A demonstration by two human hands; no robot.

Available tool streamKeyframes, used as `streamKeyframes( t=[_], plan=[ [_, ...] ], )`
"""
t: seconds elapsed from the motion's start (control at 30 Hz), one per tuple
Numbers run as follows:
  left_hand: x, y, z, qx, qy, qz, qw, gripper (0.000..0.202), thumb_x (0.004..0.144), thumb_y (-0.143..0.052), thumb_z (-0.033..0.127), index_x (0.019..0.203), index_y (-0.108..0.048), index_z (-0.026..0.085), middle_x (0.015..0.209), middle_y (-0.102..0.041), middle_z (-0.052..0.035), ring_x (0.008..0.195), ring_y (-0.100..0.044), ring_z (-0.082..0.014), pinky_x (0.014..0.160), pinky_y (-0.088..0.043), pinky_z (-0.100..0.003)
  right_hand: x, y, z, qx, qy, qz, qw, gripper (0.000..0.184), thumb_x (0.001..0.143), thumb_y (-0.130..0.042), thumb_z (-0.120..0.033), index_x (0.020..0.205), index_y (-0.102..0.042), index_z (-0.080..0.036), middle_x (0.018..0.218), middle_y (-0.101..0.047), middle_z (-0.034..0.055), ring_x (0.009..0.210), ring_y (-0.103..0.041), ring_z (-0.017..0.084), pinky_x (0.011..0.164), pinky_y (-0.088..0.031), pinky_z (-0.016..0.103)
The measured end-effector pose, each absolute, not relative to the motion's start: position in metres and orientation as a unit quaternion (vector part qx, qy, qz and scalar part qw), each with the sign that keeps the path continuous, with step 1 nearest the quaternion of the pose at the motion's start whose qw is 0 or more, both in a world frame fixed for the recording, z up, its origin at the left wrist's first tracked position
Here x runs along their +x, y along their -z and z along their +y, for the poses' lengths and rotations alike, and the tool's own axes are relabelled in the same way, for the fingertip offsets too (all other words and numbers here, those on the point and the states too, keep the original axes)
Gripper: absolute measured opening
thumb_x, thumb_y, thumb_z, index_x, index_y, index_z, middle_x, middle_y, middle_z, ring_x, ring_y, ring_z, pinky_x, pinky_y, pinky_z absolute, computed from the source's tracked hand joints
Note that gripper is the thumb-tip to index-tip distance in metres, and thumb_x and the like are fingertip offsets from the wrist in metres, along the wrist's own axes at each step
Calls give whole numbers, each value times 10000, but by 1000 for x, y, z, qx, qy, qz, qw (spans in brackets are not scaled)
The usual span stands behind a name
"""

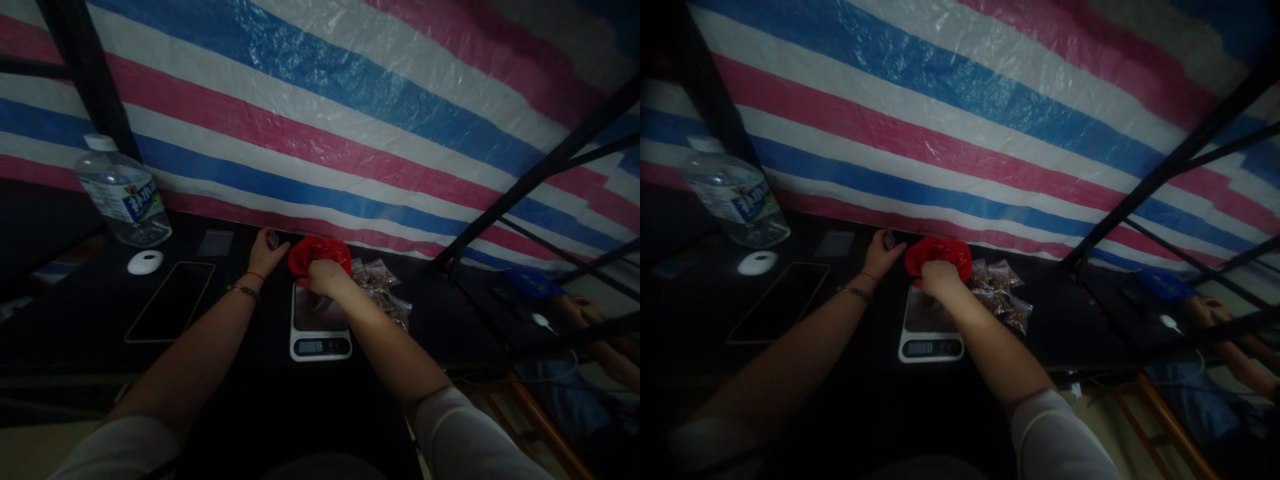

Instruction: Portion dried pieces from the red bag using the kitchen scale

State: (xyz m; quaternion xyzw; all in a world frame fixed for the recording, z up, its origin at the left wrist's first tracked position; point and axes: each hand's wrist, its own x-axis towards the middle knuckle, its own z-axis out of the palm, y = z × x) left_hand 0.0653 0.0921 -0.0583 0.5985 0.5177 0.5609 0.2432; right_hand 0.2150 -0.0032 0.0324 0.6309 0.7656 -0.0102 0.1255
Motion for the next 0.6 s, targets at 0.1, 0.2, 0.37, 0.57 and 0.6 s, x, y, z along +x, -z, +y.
streamKeyframes(
  t=[0.1, 0.2, 0.37, 0.57, 0.6],
  plan=[
    [66, 59, 92, 605, -562, 508, 244, 533, 656, -703, 394, 1092, -521, 147, 996, -610, -84, 918, -600, -222, 845, -477, -360, 209, -28, -5, 637, 5, 761, 121, 490, 823, -546, -505, 1087, -673, -112, 1043, -683, 209, 984, -645, 342, 792, -509, 420],
    [66, 59, 92, 610, -564, 501, 241, 520, 649, -703, 402, 1067, -532, 146, 969, -610, -75, 895, -600, -216, 831, -481, -353, 204, -27, -7, 639, 6, 759, 121, 453, 830, -549, -458, 1088, -674, -108, 1028, -685, 216, 982, -643, 342, 784, -505, 420],
    [64, 52, 88, 599, -576, 520, 197, 459, 666, -674, 381, 1039, -528, 154, 928, -601, -56, 863, -596, -213, 813, -485, -365, 211, -45, -9, 603, 38, 795, 48, 245, 773, -622, -331, 883, -729, -140, 860, -718, 149, 812, -667, 254, 680, -472, 303],
    [64, 22, 65, 682, -585, 438, 36, 524, 636, -705, 370, 1065, -509, 141, 991, -580, -96, 960, -572, -258, 881, -459, -406, 243, -76, -13, 527, 85, 805, -259, 121, 775, -582, -192, 727, -689, -159, 704, -669, 19, 644, -578, 124, 608, -394, 232],
    [66, 18, 60, 698, -578, 421, 26, 519, 638, -704, 374, 1060, -509, 145, 980, -582, -92, 946, -574, -254, 869, -465, -403, 247, -77, -14, 517, 85, 797, -301, 113, 776, -586, -192, 731, -685, -158, 710, -663, 15, 653, -572, 121, 622, -398, 231]
  ],
)
